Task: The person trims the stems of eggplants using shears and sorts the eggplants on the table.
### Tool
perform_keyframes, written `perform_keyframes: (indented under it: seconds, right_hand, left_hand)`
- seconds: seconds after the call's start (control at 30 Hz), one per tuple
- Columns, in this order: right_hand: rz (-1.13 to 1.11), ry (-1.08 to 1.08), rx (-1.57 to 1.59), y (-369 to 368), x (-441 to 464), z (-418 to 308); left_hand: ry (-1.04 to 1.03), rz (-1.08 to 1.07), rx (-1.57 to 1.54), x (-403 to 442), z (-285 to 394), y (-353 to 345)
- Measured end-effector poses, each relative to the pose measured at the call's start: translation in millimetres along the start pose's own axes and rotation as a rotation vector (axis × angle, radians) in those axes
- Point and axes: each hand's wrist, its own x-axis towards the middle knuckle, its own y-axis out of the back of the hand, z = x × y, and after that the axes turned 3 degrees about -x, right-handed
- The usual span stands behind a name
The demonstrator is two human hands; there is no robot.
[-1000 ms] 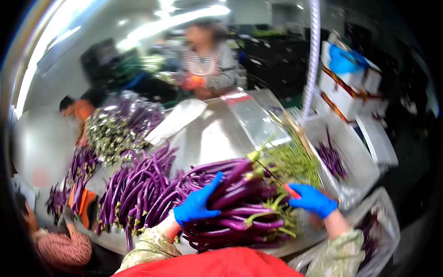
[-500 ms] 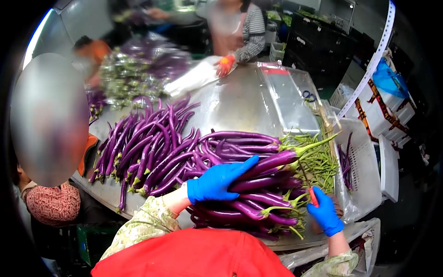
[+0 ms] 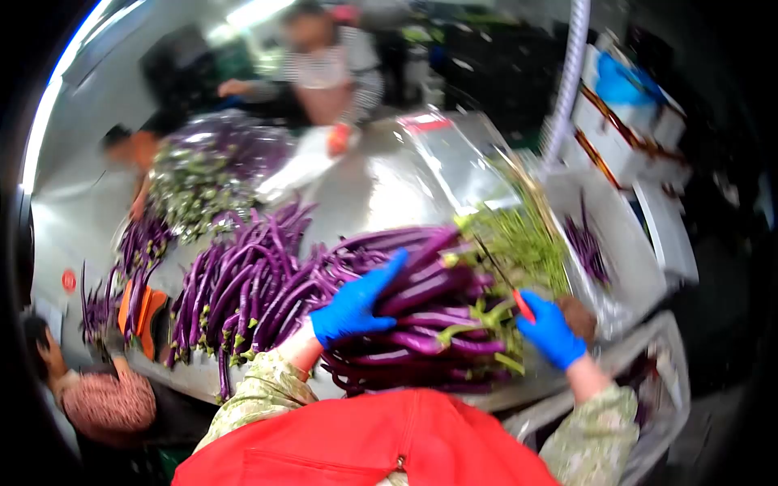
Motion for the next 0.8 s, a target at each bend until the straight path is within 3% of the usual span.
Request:
perform_keyframes:
  seconds: [0.07, 0.1, 0.23, 0.43, 0.57, 0.67, 0.8]
  right_hand:
    - [-0.04, -0.151, 0.348, 9, -6, -2]
    - [-0.122, -0.385, 0.669, 15, -6, -12]
    - [-0.195, -0.408, 0.862, 26, -7, -37]
    - [-0.179, -0.266, 0.632, 22, 7, -50]
    - [-0.184, -0.22, 0.465, 23, 28, -55]
    - [-0.147, -0.189, 0.295, 26, 36, -56]
    - [-0.099, -0.192, 0.227, 21, 35, -48]
  left_hand:
    - [0.052, -0.025, -0.009, 4, 4, -3]
    - [0.084, -0.021, -0.001, 4, 9, -4]
    - [0.173, -0.063, -0.056, 7, 12, -7]
    - [0.062, -0.016, 0.036, 9, 16, -8]
    - [0.167, -0.084, 0.008, 10, 19, -4]
    - [0.082, -0.054, 0.053, 10, 14, -5]
    - [0.143, -0.079, 0.03, 11, 18, -3]
